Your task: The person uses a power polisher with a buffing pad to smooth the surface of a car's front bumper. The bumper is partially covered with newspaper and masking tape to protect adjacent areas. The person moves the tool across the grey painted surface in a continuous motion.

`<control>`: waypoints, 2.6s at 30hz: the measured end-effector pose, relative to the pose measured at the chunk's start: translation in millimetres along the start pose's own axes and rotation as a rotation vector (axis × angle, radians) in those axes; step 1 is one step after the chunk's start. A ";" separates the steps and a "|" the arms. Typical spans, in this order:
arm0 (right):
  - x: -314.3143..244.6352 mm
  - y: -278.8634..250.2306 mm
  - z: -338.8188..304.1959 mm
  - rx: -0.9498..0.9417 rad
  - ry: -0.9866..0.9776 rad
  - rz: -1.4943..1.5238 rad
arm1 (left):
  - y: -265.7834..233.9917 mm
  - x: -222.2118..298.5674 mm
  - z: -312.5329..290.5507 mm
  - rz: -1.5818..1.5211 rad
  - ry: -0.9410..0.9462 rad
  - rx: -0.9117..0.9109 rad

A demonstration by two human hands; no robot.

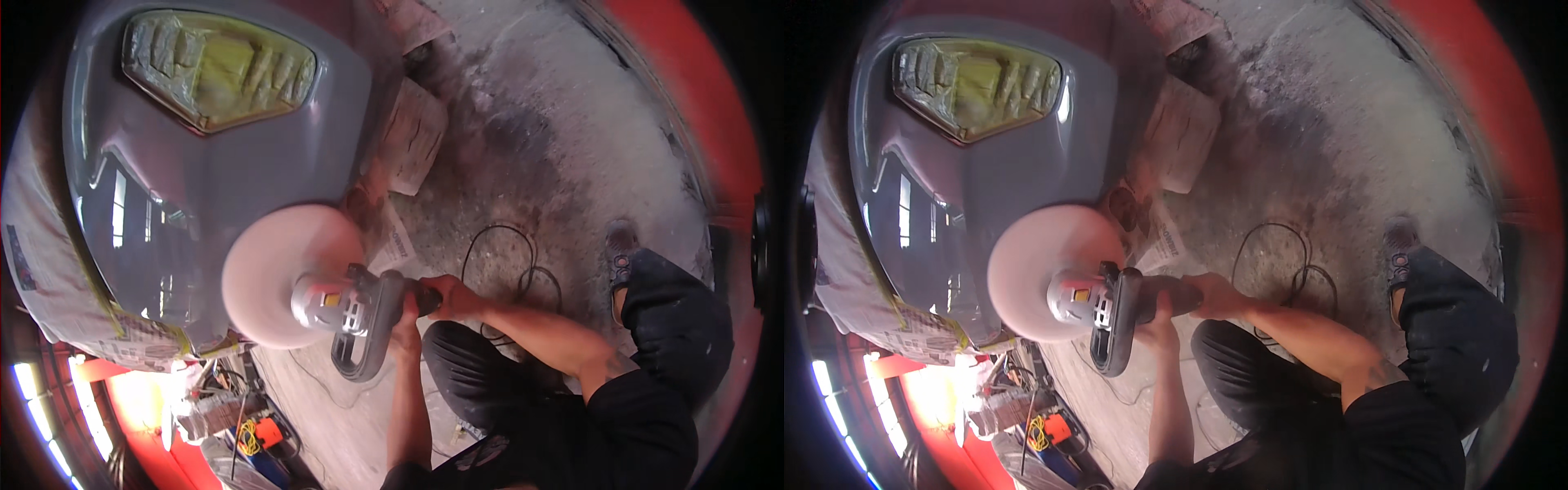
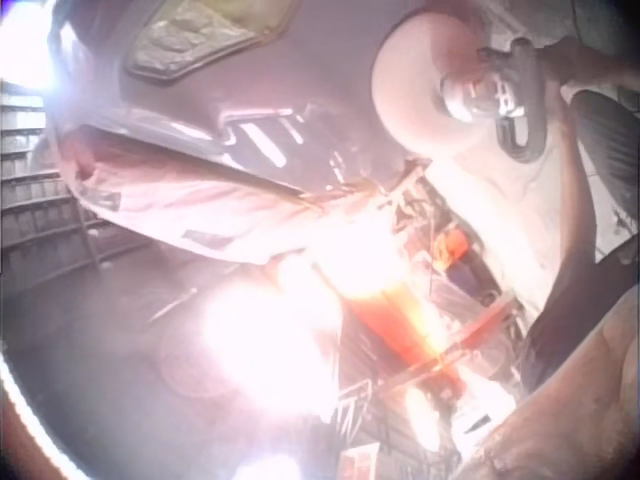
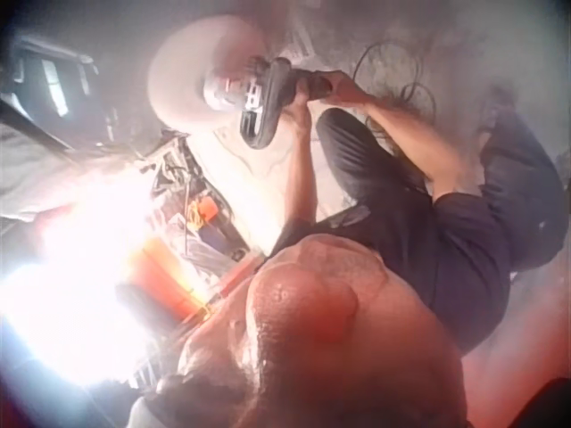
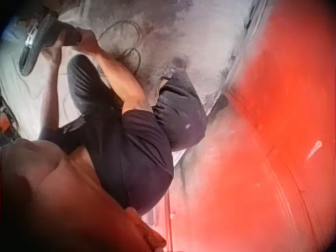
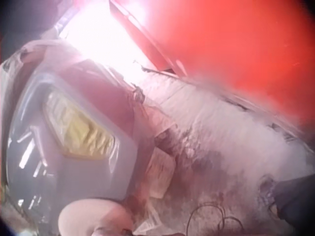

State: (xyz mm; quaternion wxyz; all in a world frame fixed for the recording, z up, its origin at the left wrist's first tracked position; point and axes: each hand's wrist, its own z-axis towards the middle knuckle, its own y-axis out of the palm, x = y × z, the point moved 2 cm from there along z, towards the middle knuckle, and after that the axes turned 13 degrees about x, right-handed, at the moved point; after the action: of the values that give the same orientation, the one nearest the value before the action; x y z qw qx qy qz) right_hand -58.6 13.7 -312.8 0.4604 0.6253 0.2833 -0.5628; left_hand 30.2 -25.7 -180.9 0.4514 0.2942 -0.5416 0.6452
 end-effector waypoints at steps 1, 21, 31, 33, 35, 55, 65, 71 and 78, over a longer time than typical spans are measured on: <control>-1.2 -5.5 2.4 0.037 -0.001 0.034 | 2.4 7.4 0.2 0.010 0.033 0.019; -91.0 22.5 16.4 0.052 -0.098 -0.175 | -49.6 63.1 28.0 -0.103 0.067 0.103; -181.6 20.0 18.9 0.272 -0.057 -0.120 | -34.1 183.8 69.1 -0.206 0.212 -0.081; -192.3 29.1 17.5 0.283 -0.050 -0.038 | -37.7 194.2 76.7 -0.190 0.271 -0.112; -189.9 34.6 17.6 0.275 -0.125 -0.001 | -36.4 192.4 80.7 -0.249 0.268 -0.139; -230.6 42.8 19.2 0.216 -0.014 -0.036 | -59.7 228.1 91.2 -0.353 0.248 -0.036; -264.7 10.6 23.1 0.096 -0.198 -0.476 | -64.7 189.9 65.0 -0.624 0.264 0.278; -273.4 -4.7 40.5 0.285 -0.246 -0.437 | -35.9 214.9 98.9 -0.517 0.374 0.157; -290.5 -35.2 57.9 0.362 -0.239 -0.282 | 5.4 261.8 108.3 -0.517 0.398 0.064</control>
State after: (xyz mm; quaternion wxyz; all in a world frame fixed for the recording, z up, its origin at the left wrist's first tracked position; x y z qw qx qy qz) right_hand -174.8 24.0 -38.3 0.2883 0.5811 0.2060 -0.7327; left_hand -96.2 -61.1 70.1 0.6877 0.3041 -0.3296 0.5710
